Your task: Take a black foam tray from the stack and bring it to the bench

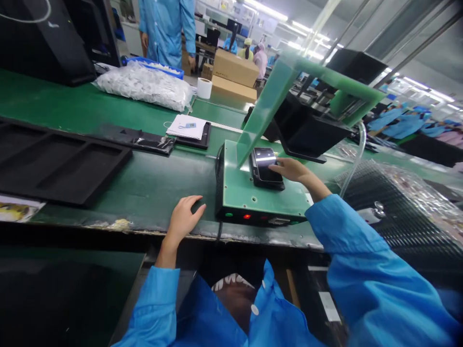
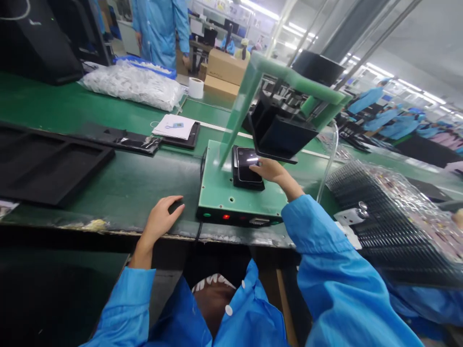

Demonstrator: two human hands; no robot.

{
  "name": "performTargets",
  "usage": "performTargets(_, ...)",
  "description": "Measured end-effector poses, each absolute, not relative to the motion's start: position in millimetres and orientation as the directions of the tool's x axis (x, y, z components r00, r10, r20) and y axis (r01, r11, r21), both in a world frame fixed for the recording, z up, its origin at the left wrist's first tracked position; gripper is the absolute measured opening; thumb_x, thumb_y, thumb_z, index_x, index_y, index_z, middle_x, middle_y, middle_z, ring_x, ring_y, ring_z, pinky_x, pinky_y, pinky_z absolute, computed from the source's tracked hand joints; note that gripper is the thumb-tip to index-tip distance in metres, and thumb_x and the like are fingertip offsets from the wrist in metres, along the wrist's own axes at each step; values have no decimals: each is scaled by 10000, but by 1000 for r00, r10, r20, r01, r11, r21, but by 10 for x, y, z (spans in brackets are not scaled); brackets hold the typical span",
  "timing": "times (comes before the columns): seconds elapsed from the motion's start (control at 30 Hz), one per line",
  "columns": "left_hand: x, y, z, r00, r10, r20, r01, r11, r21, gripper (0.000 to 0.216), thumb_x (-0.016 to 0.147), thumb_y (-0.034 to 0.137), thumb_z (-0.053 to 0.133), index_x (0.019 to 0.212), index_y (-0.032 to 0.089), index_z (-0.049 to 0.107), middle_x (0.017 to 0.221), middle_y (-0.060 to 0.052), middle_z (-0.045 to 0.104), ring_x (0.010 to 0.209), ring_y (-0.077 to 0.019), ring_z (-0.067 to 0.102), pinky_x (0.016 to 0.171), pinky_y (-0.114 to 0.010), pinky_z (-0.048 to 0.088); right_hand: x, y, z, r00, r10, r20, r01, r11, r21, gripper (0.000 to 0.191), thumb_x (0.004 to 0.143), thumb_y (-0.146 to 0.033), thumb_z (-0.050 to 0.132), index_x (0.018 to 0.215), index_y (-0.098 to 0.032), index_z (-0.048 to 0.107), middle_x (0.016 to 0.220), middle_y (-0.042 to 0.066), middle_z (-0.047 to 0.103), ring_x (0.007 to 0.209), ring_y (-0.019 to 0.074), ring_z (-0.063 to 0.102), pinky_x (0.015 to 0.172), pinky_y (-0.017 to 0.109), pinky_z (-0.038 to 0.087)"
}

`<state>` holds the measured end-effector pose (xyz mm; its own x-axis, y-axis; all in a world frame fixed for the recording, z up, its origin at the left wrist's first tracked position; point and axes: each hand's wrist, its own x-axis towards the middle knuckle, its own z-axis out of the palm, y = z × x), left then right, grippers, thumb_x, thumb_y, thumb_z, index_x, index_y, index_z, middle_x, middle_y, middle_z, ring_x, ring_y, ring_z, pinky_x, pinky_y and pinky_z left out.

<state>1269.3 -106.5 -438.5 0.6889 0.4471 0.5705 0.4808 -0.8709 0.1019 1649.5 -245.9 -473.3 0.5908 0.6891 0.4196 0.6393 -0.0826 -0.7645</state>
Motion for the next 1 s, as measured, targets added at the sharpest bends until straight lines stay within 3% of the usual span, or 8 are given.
performTargets(0.1,12669,-1114,-4373,689,456,564,491,-866,101,427,902,478,528,1128,161,706,1174,-119,708,1141,-275,623,1041,-445,487,16434,-2586,-4859,586,670,456,709,-152,-689,226,864,-334,734,1007,-160,750,782,104,635,851,364,628,829,492,489)
performTargets(0.2,12667,-1193,-4431,663,469,583,495,-859,129,583,891,616,514,1188,142,678,1192,-137,699,1122,-294,640,1038,-464,491,16300,-2864,-5309,469,667,580,821,-86,-565,382,960,-354,599,1299,-191,667,1126,140,658,1048,368,615,935,507,500)
performTargets(0.27,12724,-1257,-4503,676,445,587,472,-873,118,704,862,705,539,1276,143,631,1247,-138,675,1151,-303,633,1052,-458,487,16198,-3089,-5740,346,625,700,865,75,-495,448,1000,-371,520,1411,-201,576,1358,131,568,1209,351,557,1049,511,469)
performTargets(0.37,12905,-1352,-4615,750,320,579,386,-922,10,815,836,741,584,1403,158,532,1360,-134,607,1242,-311,586,1093,-427,464,16116,-3349,-6347,256,504,825,873,245,-421,505,1045,-373,436,1537,-266,396,1545,92,379,1442,321,319,1170,567,358)
performTargets(0.47,13087,-1399,-4720,742,215,635,355,-930,-100,761,867,679,605,1425,171,505,1387,-127,588,1265,-300,576,1092,-386,466,16168,-3400,-6700,201,439,876,888,297,-353,667,1007,-370,563,1590,-294,249,1567,92,340,1474,319,246,1161,591,379)
performTargets(0.63,13058,-1417,-4905,601,271,752,514,-851,-105,686,855,727,570,1171,125,662,1163,-167,703,1097,-335,669,959,-411,540,16264,-3213,-6856,109,180,978,921,352,-167,672,939,-287,694,1521,-193,373,1464,157,475,1406,333,380,1113,545,458)
performTargets(0.8,12979,-1544,-5043,441,390,808,620,-783,39,835,828,858,358,1000,110,688,1027,-191,733,987,-345,698,872,-439,560,16118,-3082,-6928,303,33,952,824,492,-279,477,975,-340,640,1395,-165,497,1409,167,524,1389,350,397,1095,574,454)
performTargets(1.0,13171,-1629,-5214,221,351,910,715,-693,93,737,930,711,194,803,163,671,771,-106,720,749,-241,682,713,-341,532,16034,-3009,-7045,367,-71,928,788,553,-269,401,987,-294,615,1361,-169,538,1369,158,558,1363,361,429,1079,588,438)
